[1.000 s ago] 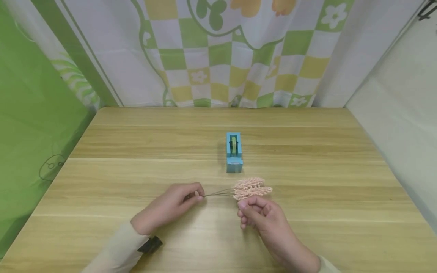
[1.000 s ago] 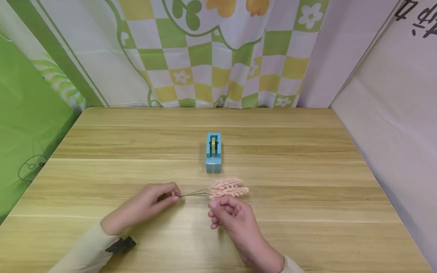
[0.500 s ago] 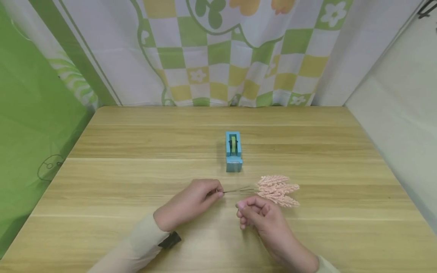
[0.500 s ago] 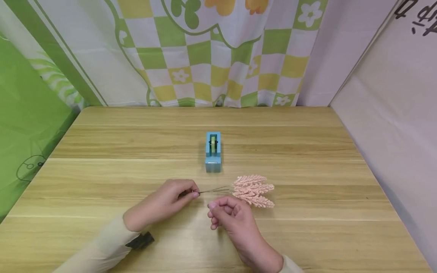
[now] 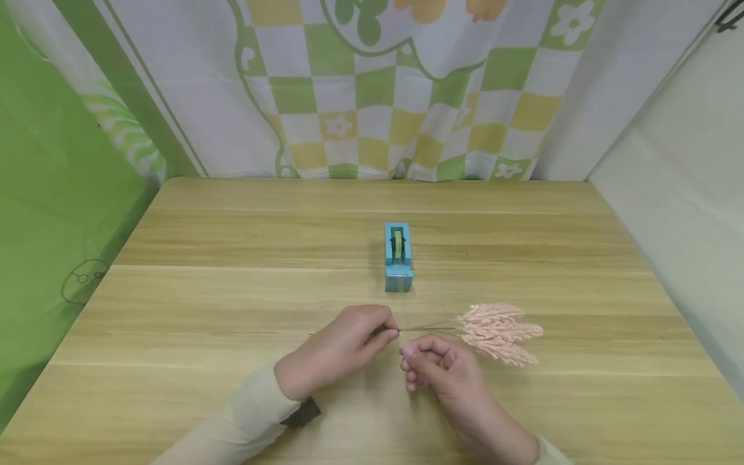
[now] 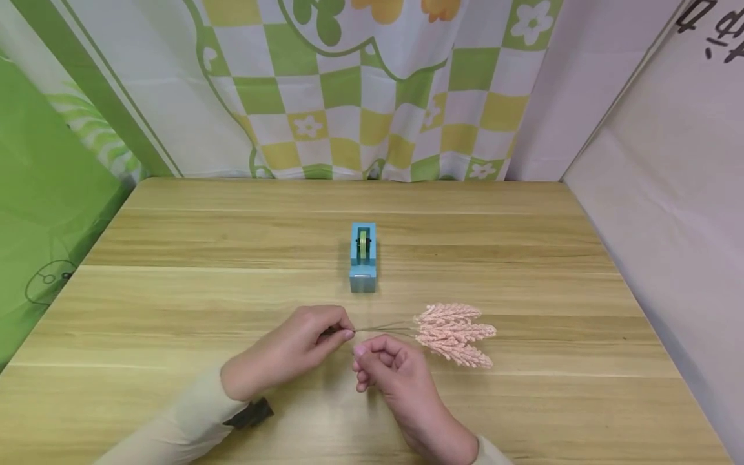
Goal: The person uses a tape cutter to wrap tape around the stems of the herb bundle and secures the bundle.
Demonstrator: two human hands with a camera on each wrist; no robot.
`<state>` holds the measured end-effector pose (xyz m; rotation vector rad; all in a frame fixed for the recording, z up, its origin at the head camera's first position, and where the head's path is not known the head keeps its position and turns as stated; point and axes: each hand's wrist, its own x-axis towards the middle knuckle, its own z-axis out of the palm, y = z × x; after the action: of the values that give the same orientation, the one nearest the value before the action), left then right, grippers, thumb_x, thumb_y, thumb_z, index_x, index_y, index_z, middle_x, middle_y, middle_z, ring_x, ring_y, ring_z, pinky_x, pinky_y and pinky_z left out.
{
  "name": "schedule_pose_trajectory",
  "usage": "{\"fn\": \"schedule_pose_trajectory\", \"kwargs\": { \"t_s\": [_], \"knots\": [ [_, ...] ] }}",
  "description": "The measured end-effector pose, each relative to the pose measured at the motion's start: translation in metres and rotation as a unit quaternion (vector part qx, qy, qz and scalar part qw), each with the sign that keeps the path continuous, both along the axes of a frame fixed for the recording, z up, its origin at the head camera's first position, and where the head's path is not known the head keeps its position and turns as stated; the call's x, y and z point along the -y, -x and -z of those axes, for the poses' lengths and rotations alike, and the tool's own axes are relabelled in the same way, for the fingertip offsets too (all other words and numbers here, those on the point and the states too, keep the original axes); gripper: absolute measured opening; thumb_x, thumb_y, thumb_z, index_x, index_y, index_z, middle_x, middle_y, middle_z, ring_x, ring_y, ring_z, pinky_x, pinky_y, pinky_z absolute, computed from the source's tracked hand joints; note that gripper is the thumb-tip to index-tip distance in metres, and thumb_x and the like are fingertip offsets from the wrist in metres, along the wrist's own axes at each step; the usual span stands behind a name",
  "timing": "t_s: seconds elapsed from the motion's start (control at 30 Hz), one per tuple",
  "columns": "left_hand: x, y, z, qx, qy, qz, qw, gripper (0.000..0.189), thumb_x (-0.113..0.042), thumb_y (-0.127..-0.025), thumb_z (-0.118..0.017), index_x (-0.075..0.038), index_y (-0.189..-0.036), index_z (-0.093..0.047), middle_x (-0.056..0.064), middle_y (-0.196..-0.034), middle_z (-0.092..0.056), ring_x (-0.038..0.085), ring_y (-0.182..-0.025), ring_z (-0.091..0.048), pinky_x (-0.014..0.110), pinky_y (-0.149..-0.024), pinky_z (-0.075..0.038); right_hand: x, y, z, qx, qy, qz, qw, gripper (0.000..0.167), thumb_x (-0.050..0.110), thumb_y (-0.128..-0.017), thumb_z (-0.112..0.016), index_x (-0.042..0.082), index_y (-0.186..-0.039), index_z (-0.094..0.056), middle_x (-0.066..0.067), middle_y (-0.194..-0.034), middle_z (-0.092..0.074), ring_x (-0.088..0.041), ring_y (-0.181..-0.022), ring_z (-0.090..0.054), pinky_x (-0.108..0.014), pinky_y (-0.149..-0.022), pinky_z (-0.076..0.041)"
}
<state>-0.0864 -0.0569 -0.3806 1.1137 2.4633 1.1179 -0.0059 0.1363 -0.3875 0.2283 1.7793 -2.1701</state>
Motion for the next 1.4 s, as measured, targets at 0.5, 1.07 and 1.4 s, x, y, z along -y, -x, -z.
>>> {"fn": "schedule_pose_trajectory", "kwargs": {
  "t_s": [0.5, 1.07, 1.4],
  "knots": [
    [-0.002, -0.006, -0.007, -0.031, 0.001, 0.012, 0.9994, 0.009, -0.007, -0.103, -0.064, -0.004, -0.095, -0.068, -0.001, -0.082, -0.063, 0.001, -0.070, -0.045, 0.016, -0.065, -0.048, 0.000, 0.000, 0.003, -0.001, -0.001, 0.005, 1.0000, 0.003, 0.007, -0.101, -0.065, 0.004, -0.101, -0.067, 0.006, -0.085, -0.072, -0.006, -0.076, -0.066, -0.022, -0.073, -0.060],
    [0.000, -0.007, -0.008, -0.026, -0.013, 0.016, 0.9995, 0.009, -0.007, -0.103, -0.064, -0.004, -0.097, -0.069, -0.002, -0.080, -0.063, 0.000, -0.067, -0.045, 0.015, -0.061, -0.046, 0.003, 0.004, 0.008, 0.008, -0.043, 0.033, 0.9985, 0.024, 0.006, -0.098, -0.068, -0.012, -0.113, -0.063, 0.001, -0.086, -0.073, -0.009, -0.078, -0.067, -0.023, -0.074, -0.060],
    [0.001, -0.007, -0.007, -0.037, -0.024, 0.019, 0.9988, 0.010, -0.008, -0.103, -0.065, -0.006, -0.095, -0.070, -0.001, -0.079, -0.065, -0.001, -0.067, -0.045, 0.014, -0.062, -0.045, 0.008, 0.012, 0.011, 0.032, -0.060, 0.058, 0.9960, 0.028, 0.009, -0.098, -0.070, -0.010, -0.117, -0.063, -0.007, -0.092, -0.072, -0.012, -0.078, -0.065, -0.023, -0.074, -0.060]
  ]
}}
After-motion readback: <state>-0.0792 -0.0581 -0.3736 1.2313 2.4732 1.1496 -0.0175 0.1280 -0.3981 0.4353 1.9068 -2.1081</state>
